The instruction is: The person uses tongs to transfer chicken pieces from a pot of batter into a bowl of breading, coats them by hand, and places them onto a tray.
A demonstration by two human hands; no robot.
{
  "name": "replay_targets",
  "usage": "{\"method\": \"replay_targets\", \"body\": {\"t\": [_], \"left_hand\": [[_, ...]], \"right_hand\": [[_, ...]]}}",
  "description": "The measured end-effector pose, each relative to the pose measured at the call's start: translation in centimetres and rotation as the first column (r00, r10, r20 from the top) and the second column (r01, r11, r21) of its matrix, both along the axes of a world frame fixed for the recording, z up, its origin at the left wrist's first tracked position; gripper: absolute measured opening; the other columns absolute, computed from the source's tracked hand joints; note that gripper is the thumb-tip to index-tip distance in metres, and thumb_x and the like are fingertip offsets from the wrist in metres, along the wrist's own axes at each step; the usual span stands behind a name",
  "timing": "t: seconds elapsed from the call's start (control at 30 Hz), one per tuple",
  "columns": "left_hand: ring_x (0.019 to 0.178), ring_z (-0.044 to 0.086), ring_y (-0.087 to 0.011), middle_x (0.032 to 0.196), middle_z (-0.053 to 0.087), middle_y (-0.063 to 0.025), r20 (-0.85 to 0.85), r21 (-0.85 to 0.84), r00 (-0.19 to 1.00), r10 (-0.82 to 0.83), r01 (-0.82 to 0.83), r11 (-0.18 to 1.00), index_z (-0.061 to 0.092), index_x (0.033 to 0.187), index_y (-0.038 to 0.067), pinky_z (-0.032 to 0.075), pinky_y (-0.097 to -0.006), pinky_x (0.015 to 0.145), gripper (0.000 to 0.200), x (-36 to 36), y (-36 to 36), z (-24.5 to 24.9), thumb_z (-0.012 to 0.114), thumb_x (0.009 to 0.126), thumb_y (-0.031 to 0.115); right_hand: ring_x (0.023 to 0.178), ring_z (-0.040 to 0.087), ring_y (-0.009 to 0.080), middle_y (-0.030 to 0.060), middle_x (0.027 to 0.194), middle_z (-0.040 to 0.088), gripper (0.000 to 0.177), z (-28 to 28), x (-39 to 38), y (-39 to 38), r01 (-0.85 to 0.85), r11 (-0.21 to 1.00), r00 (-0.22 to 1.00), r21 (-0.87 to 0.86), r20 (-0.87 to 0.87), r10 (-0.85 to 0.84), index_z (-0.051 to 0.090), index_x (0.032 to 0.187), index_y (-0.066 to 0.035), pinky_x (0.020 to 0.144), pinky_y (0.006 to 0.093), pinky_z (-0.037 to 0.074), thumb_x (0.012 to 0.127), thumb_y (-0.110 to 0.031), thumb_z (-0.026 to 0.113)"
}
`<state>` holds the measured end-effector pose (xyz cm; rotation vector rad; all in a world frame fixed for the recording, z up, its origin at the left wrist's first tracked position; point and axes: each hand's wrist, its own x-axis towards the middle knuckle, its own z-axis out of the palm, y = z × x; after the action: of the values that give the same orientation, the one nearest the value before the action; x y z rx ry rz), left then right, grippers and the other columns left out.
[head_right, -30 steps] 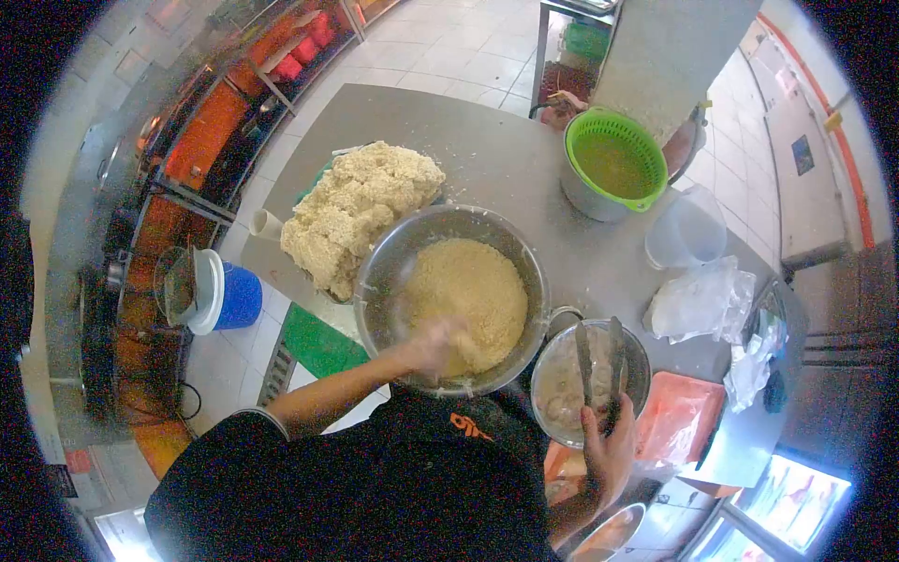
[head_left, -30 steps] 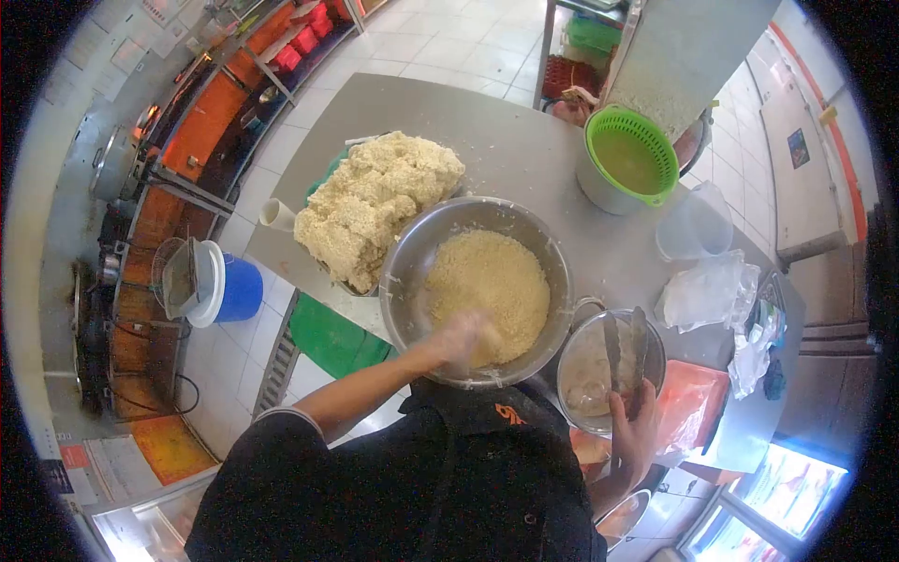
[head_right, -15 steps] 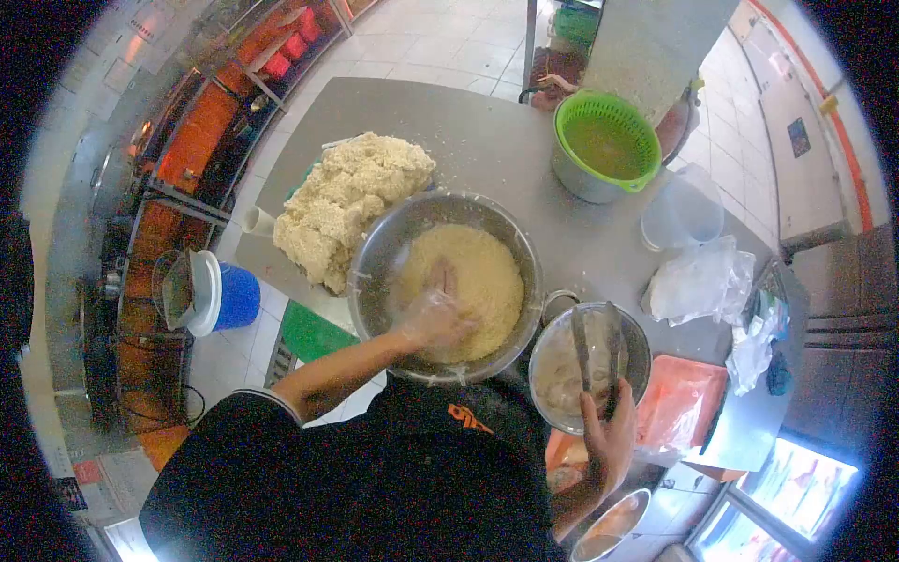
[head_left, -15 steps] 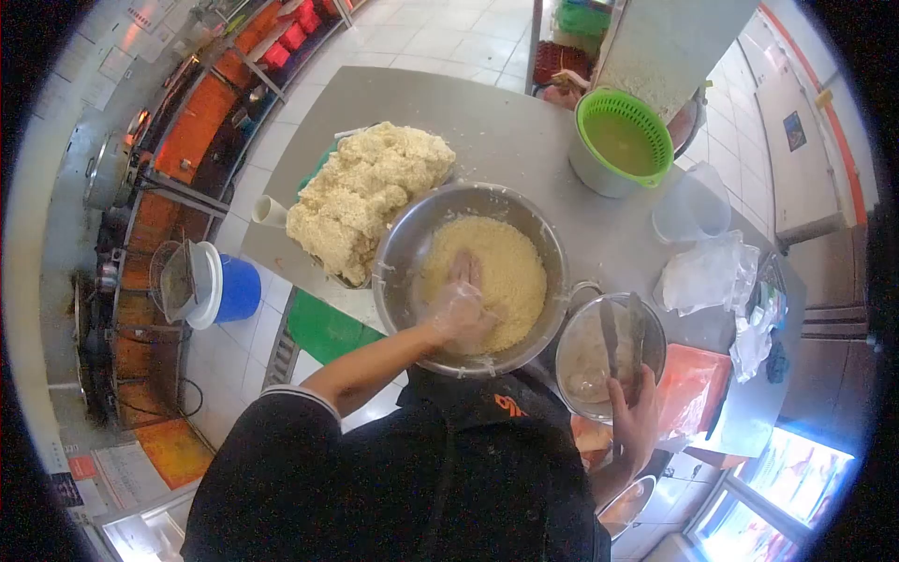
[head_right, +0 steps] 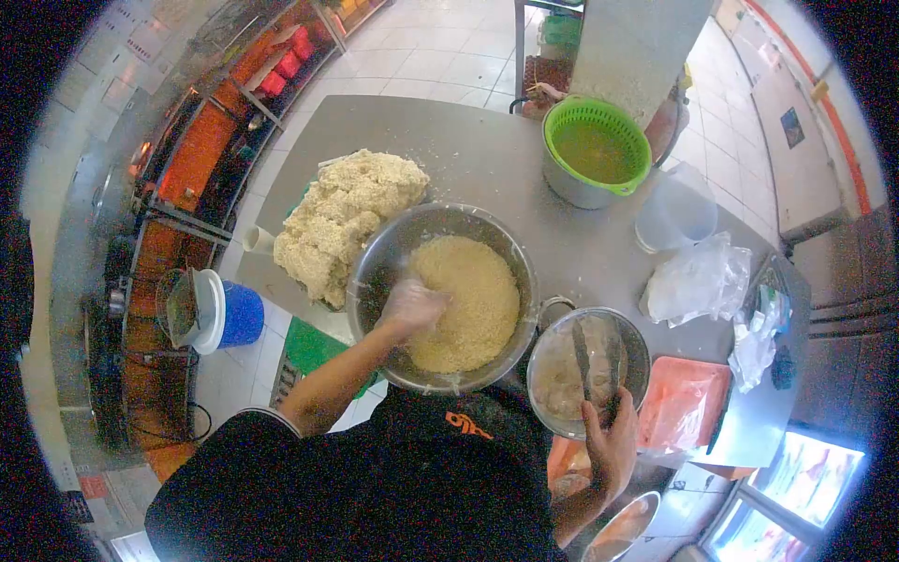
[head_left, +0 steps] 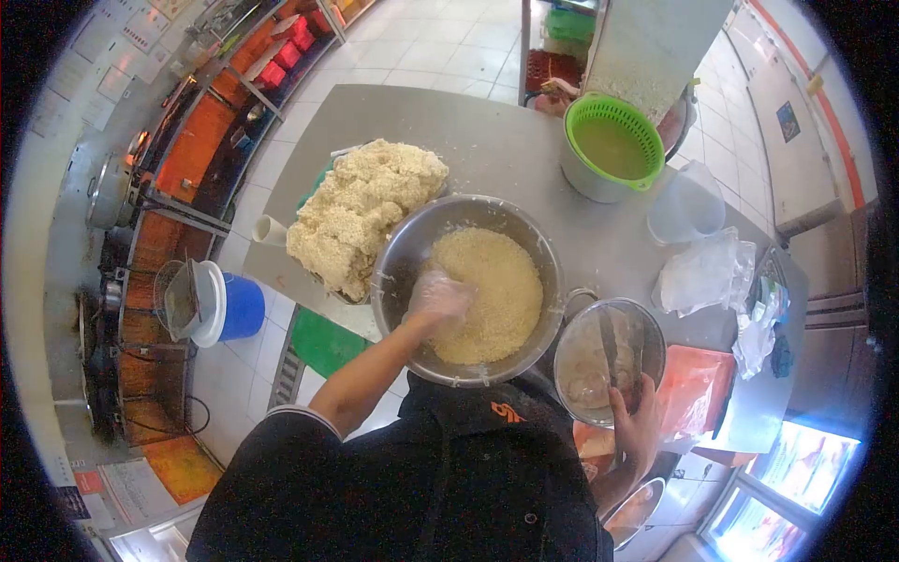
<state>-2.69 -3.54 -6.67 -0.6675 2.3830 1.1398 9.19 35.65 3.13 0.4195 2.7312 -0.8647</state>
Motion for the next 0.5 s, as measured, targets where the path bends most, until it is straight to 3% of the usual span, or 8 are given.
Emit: {"method": "replay_targets", "body": {"t": [0.07,0.13,0.17,0.2,0.27,0.37,0.47,0.5], "left_hand": [[0.085,0.075,-0.0276,0.106,0.077,-0.0198,0.133,0.146,0.985,0.112,-0.131,0.981,0.078,0.115,-0.001,0.06,-0.0383,0.08,0.054,-0.7,-0.2,-0.1,0.089,0.084,0.041],[0.095,0.073,-0.0263,0.115,0.077,-0.0146,0.098,0.448,0.989,0.108,-0.141,0.883,0.076,0.121,0.002,0.058,-0.0391,0.084,0.052,-0.7,-1.9,-8.0,0.081,0.091,0.044],[0.1,0.073,-0.0257,0.12,0.077,-0.0119,0.076,0.587,0.992,0.105,-0.13,0.799,0.076,0.124,0.003,0.057,-0.0394,0.085,0.051,-1.1,-1.8,-8.7,0.078,0.094,0.045],[0.1,0.072,-0.0246,0.123,0.075,-0.0112,0.131,0.518,0.985,0.111,-0.164,0.84,0.076,0.125,0.004,0.057,-0.0397,0.084,0.05,-1.2,-1.4,-9.5,0.079,0.094,0.042],[0.101,0.07,-0.0223,0.129,0.073,-0.0099,0.236,0.363,0.962,0.135,-0.216,0.906,0.075,0.127,0.005,0.057,-0.0402,0.081,0.048,-1.7,0.5,-5.7,0.083,0.092,0.037],[0.103,0.069,-0.0217,0.133,0.069,-0.0132,0.209,0.577,0.961,0.181,-0.271,0.771,0.072,0.131,0.006,0.057,-0.04,0.079,0.048,-1.1,-0.7,-10.5,0.085,0.091,0.031],[0.097,0.071,-0.0212,0.117,0.074,-0.01,0.147,0.511,0.957,0.251,-0.291,0.809,0.067,0.13,0.002,0.058,-0.0358,0.087,0.042,-0.1,0.7,-4.4,0.08,0.095,0.022],[0.097,0.071,-0.0204,0.116,0.074,-0.0091,0.071,0.553,0.964,0.255,-0.251,0.795,0.067,0.129,0.002,0.058,-0.0354,0.087,0.041,0.2,0.5,-4.8,0.08,0.096,0.021]], "right_hand": [[0.123,0.06,0.044,0.0265,0.129,0.065,0.07,0.0,-0.4,0.1,-0.02,0.999,0.999,-0.049,0.041,0.022,0.05,0.145,-0.001,0.105,0.0504,0.046,0.095,-0.044,0.075],[0.123,0.06,0.0444,0.027,0.13,0.064,0.071,0.0,-0.5,0.0,-0.036,0.998,0.997,-0.055,0.067,0.039,0.05,0.145,-0.001,0.105,0.0505,0.046,0.095,-0.045,0.074],[0.123,0.06,0.0446,0.0273,0.13,0.064,0.071,0.0,-0.6,0.0,-0.041,0.998,0.997,-0.036,0.07,0.044,0.05,0.145,0.0,0.105,0.0505,0.046,0.095,-0.045,0.074],[0.122,0.06,0.0449,0.0275,0.13,0.064,0.071,-0.1,-0.7,0.1,-0.046,0.999,0.996,-0.018,0.071,0.047,0.05,0.145,0.0,0.105,0.0506,0.046,0.095,-0.045,0.074],[0.121,0.061,0.0452,0.0274,0.129,0.064,0.072,-0.7,-0.6,0.3,-0.038,0.999,0.998,-0.021,0.04,0.039,0.05,0.145,0.0,0.104,0.0508,0.047,0.095,-0.045,0.075],[0.119,0.061,0.0455,0.0272,0.129,0.065,0.072,-0.2,-0.4,0.1,-0.022,1.0,1.0,-0.008,0.019,0.022,0.05,0.144,0.0,0.104,0.0511,0.047,0.095,-0.046,0.075],[0.12,0.061,0.0454,0.0271,0.13,0.064,0.071,0.3,-0.5,0.1,-0.019,0.999,0.999,-0.037,0.047,0.02,0.05,0.143,0.001,0.104,0.051,0.047,0.095,-0.046,0.075],[0.12,0.061,0.0454,0.027,0.13,0.064,0.071,0.3,-0.5,0.1,-0.019,0.998,0.998,-0.054,0.062,0.022,0.051,0.143,0.001,0.104,0.0508,0.047,0.095,-0.045,0.075]]}}
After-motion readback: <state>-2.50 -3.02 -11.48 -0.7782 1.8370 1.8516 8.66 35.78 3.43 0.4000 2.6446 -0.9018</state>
